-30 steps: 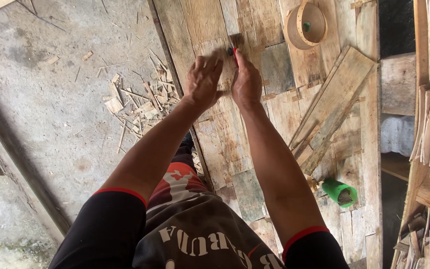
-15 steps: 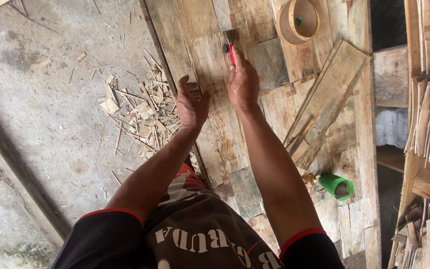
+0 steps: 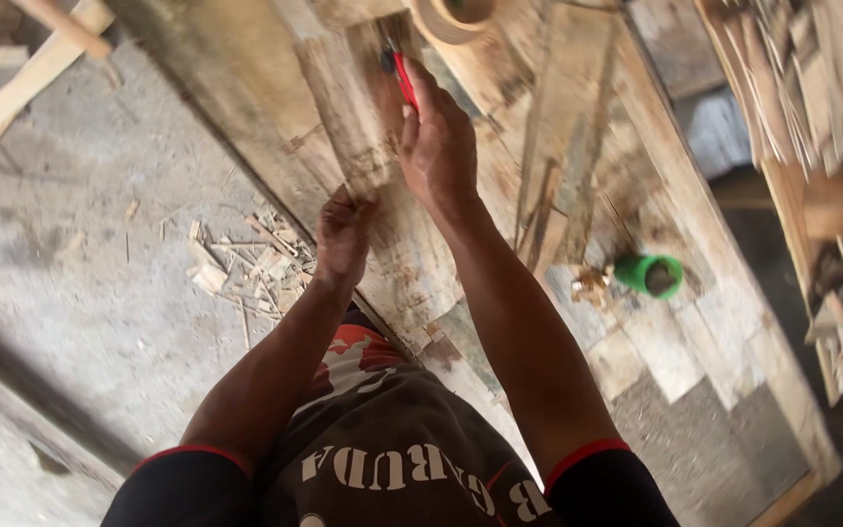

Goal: The person is cutting and fitting small pieces of wood veneer onto a larger panel.

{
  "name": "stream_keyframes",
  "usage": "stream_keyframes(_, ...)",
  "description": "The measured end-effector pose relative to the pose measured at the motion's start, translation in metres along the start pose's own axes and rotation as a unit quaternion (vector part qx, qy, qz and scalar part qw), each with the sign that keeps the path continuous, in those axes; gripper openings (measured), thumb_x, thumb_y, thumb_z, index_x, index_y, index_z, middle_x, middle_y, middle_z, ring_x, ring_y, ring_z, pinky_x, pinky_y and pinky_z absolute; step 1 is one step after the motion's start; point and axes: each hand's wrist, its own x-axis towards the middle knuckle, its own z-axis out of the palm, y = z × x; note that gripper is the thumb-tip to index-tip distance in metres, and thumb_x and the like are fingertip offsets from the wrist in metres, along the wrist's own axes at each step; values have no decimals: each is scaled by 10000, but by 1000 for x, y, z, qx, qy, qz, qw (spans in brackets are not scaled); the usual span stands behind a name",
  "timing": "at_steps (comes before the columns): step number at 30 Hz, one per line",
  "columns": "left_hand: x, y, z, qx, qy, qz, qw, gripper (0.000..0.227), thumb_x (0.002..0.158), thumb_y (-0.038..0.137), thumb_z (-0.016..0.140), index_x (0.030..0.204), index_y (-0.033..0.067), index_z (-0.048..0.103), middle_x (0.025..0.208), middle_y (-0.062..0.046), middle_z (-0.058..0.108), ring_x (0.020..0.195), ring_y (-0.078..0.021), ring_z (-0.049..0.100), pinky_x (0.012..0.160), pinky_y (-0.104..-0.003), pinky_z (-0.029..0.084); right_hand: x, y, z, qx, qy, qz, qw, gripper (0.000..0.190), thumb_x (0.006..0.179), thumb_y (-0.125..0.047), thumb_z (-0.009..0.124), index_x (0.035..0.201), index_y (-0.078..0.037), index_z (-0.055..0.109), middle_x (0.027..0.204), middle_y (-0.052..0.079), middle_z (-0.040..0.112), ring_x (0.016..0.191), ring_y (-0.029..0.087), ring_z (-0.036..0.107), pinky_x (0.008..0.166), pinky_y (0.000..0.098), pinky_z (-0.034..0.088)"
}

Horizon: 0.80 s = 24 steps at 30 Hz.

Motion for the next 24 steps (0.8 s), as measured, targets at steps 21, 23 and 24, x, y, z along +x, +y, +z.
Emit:
stream_keyframes(21,-205,-144,258,434,-315,-251,806,262,1112,259,639,936,65,648,871,-52,688,778,-120,631,739,-254,533,-347,89,-343,-115,236,433,863,415,1073,18,451,1482,-40,492,1057,218,792,541,306,731,372,402,549)
stream_keyframes(23,-241,-193,276,340,-340,-301,824,183,1042,235,630,930,100,678,828,-31,717,722,-125,655,692,-280,565,-410,113,-363,-138,281,375,872,431,1069,38,478,1496,-21,485,1075,241,779,712,282,759,501,376,611)
stream_keyframes(24,-259,-218,283,240,-352,-352,833,129,972,212,620,923,133,709,785,-11,748,665,-131,680,644,-307,597,-442,125,-371,-159,315,313,882,450,1066,59,503,1511,-1,478,1094,264,765,882,262,789,629,354,674)
